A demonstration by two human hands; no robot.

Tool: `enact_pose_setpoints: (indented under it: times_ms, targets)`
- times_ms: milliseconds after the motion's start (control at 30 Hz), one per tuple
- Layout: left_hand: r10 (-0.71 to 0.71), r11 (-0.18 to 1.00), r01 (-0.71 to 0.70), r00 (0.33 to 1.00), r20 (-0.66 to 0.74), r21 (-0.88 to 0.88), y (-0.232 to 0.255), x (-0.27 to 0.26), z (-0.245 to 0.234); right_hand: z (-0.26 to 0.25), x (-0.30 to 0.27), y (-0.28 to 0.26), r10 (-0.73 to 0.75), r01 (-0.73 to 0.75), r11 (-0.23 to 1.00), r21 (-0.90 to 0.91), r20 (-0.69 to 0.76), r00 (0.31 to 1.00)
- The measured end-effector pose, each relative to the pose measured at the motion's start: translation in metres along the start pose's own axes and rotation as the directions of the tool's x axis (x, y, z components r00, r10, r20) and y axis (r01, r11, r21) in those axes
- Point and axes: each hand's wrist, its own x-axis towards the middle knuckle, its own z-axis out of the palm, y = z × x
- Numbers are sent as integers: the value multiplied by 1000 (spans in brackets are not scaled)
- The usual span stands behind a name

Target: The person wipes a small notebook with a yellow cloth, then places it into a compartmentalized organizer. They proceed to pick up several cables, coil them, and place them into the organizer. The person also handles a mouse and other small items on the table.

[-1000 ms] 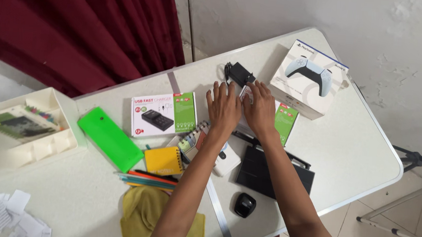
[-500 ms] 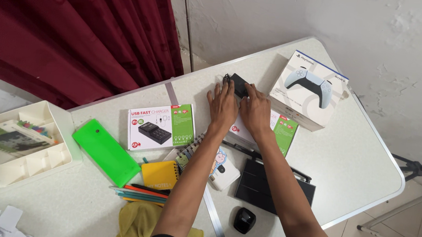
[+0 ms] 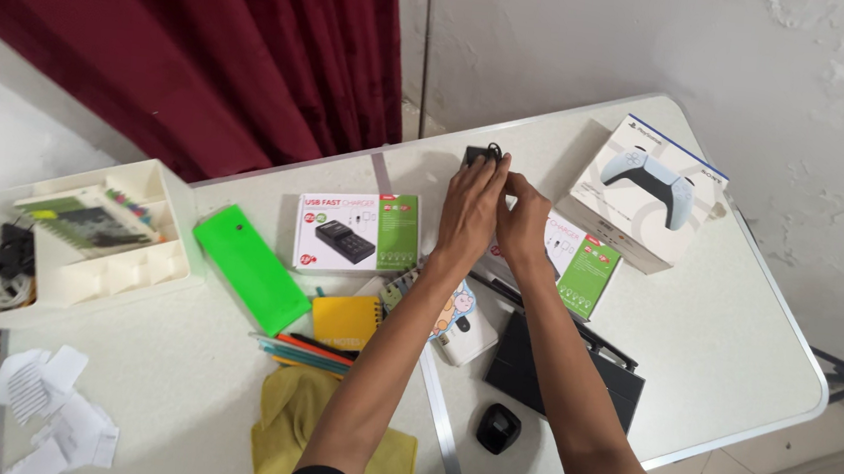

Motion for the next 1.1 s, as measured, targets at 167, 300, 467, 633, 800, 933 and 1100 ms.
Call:
enact_pose_setpoints:
  times_ms: [167,300,467,633,800,933,1100]
  targets:
    - [16,1000,-17,998,-63,-13,15,-13,-42,4,-14,-29,60,-55,992,114,-33,998]
    - [47,999,-49,994,-96,-20,22,-34,-73,3,-32,-47,-3,2,998,55,12,1000]
    - [111,992,-102,984,-137,76,31,-56,-108,6,-63,-65,-149,141,983,116,61,987]
    - [130,989,-115,975,-180,92,51,-80,-156,13,-91,-77,-230,228,973,36,116,966]
    - [131,991,-121,964,-233,56,68,-99,-194,22,-109,-94,-247,229,965,129,156,956]
    - [155,987,-136,952,-264,90,70,-117,-213,32,-130,-108,-212,170,961,218,185,959]
    - [126,951,-42,958,-259,307,60,-149,-226,45,-145,-129,-210,150,952,267,213,954]
